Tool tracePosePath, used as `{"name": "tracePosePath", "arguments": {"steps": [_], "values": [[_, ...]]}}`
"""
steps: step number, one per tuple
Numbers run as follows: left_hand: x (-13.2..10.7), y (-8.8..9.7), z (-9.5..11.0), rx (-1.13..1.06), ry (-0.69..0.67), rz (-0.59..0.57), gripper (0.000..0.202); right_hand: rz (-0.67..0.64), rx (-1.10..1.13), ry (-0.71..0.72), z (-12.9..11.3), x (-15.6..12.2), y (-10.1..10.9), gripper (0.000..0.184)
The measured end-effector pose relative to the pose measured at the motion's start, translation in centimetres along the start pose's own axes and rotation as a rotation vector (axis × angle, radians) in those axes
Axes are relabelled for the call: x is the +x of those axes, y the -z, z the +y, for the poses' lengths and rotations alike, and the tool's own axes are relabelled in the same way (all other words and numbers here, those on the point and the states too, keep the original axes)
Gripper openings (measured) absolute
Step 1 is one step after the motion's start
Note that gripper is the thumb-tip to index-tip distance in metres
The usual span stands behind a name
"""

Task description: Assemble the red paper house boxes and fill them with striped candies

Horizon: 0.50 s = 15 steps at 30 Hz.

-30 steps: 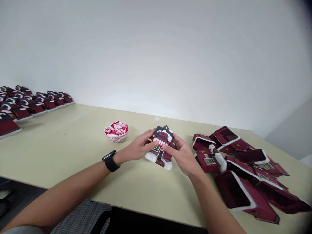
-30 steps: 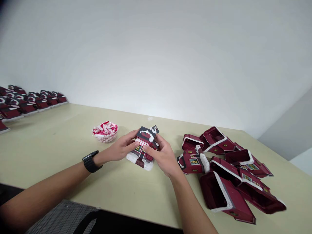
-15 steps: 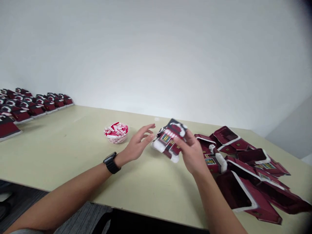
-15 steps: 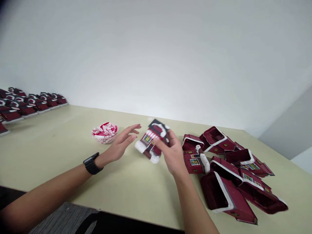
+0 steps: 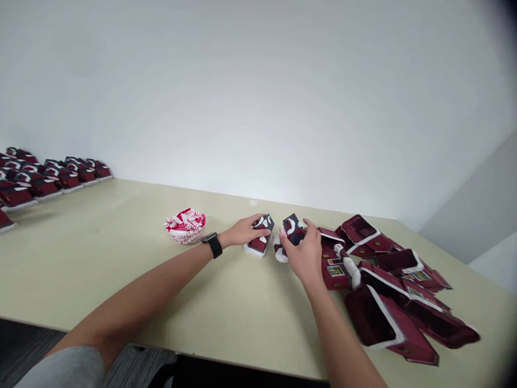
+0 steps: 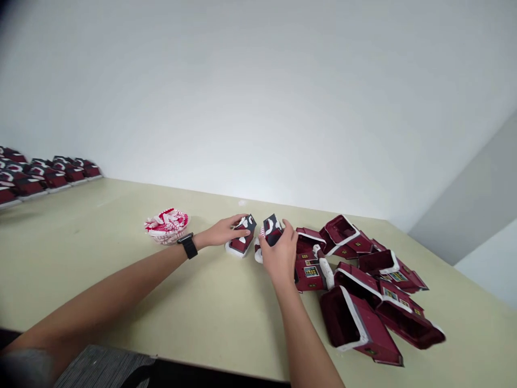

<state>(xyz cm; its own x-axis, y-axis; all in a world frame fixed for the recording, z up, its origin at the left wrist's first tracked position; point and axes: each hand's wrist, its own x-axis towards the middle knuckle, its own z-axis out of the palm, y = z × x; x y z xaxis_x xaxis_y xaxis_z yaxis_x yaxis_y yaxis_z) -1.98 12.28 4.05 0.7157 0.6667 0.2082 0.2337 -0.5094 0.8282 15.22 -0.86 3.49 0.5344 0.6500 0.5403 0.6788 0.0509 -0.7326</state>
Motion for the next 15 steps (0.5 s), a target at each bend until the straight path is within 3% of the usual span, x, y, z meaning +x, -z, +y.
{"name": "tracePosePath", "arguments": {"steps": [5, 10, 13, 15], "values": [[-2.1, -0.3, 0.3, 0.012, -0.018, 0.074, 0.069, -0.197, -0.025, -0.076, 0.1, -0.9, -1.0, 0.081], [-7.7, 1.5, 1.6, 0.071, 0.036, 0.134, 0.064, -0.555, 0.202, -0.111, -2.2, -1.8, 0.4, 0.089], [-11.6, 3.0, 2.0, 0.116, 0.119, 0.15, 0.068, -0.801, 0.412, -0.147, -3.2, -2.4, 1.2, 0.085], [-14.2, 3.8, 2.3, 0.16, 0.166, 0.183, 0.075, -0.898, 0.505, -0.137, -3.6, -3.0, 1.1, 0.086]]}}
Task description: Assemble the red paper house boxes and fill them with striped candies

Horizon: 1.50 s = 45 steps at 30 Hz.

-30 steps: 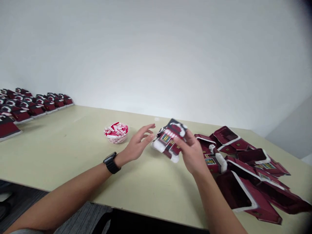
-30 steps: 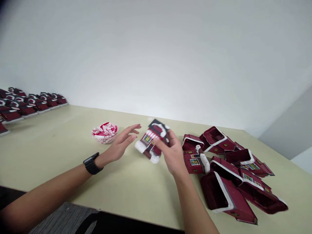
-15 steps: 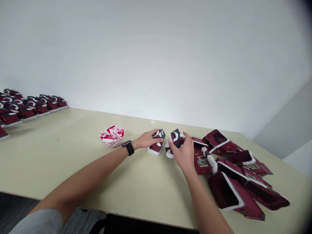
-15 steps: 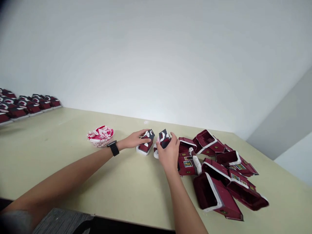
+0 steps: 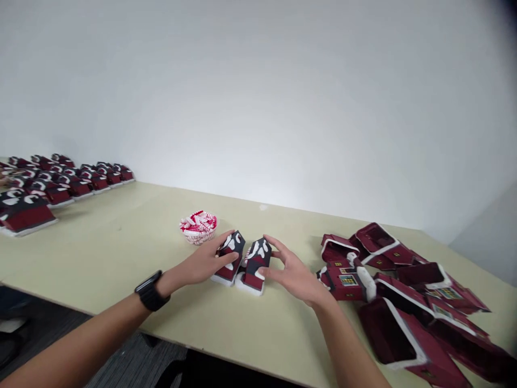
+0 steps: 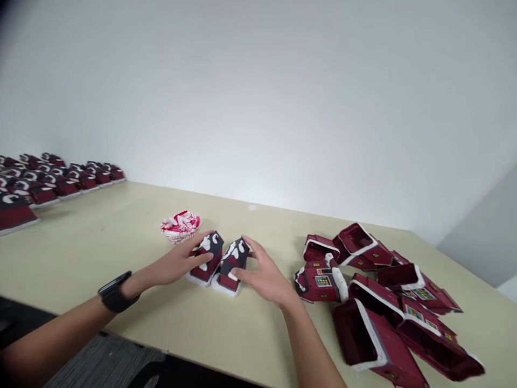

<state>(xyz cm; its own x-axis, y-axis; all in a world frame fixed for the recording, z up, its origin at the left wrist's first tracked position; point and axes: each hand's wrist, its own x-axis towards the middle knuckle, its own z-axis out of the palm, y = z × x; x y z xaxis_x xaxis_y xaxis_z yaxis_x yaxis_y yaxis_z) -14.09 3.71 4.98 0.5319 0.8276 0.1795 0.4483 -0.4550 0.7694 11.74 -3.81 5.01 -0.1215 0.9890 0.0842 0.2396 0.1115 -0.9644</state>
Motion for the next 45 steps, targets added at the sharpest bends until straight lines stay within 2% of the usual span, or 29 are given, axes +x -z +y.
{"name": "tracePosePath", "arguments": {"steps": [4, 7, 11, 14, 16, 22, 27, 30, 33, 36, 38, 42, 45], "values": [[-4.2, 1.6, 0.7, 0.153, 0.05, 0.19, 0.083, -0.119, 0.097, 0.042, 0.4, 0.1, -2.3, 0.086], [-6.4, 1.8, 2.2, 0.358, -0.041, 0.335, 0.077, -0.195, 0.241, 0.061, 0.8, 0.1, -4.2, 0.084], [-8.1, 0.6, 3.5, 0.633, -0.13, 0.414, 0.079, -0.318, 0.389, 0.086, 0.9, -0.1, -6.2, 0.095], [-8.5, -1.0, 3.5, 0.798, -0.088, 0.448, 0.081, -0.464, 0.418, 0.086, 0.8, -0.4, -6.9, 0.104], [-8.5, -2.0, 3.2, 0.875, -0.047, 0.479, 0.079, -0.51, 0.405, 0.073, 0.8, -0.6, -7.0, 0.106], [-9.0, -3.7, 2.8, 0.917, -0.005, 0.562, 0.083, -0.389, 0.255, 0.031, 0.9, -0.9, -6.1, 0.09], [-9.3, -4.4, 2.4, 0.938, 0.041, 0.59, 0.06, -0.301, 0.175, -0.007, 0.3, -0.9, -5.2, 0.085], [-9.5, -3.6, 1.5, 0.956, 0.065, 0.6, 0.055, -0.268, 0.105, -0.054, 0.2, -0.9, -4.9, 0.084], [-9.9, -1.1, -0.5, 0.976, 0.102, 0.595, 0.054, -0.258, 0.075, -0.088, 0.2, -1.0, -4.7, 0.081], [-10.4, 3.3, -4.1, 0.968, 0.149, 0.576, 0.057, -0.242, 0.063, -0.135, -0.1, -1.2, -4.6, 0.081], [-10.7, 7.4, -7.2, 0.938, 0.194, 0.57, 0.063, -0.224, 0.057, -0.155, -0.4, -1.3, -4.7, 0.081], [-11.1, 17.1, -13.8, 0.911, 0.28, 0.584, 0.073, -0.22, 0.053, -0.171, -0.7, -1.3, -4.8, 0.082], [-11.4, 23.9, -17.6, 0.963, 0.252, 0.548, 0.079, -0.209, 0.055, -0.165, -0.5, -1.3, -5.0, 0.08]]}}
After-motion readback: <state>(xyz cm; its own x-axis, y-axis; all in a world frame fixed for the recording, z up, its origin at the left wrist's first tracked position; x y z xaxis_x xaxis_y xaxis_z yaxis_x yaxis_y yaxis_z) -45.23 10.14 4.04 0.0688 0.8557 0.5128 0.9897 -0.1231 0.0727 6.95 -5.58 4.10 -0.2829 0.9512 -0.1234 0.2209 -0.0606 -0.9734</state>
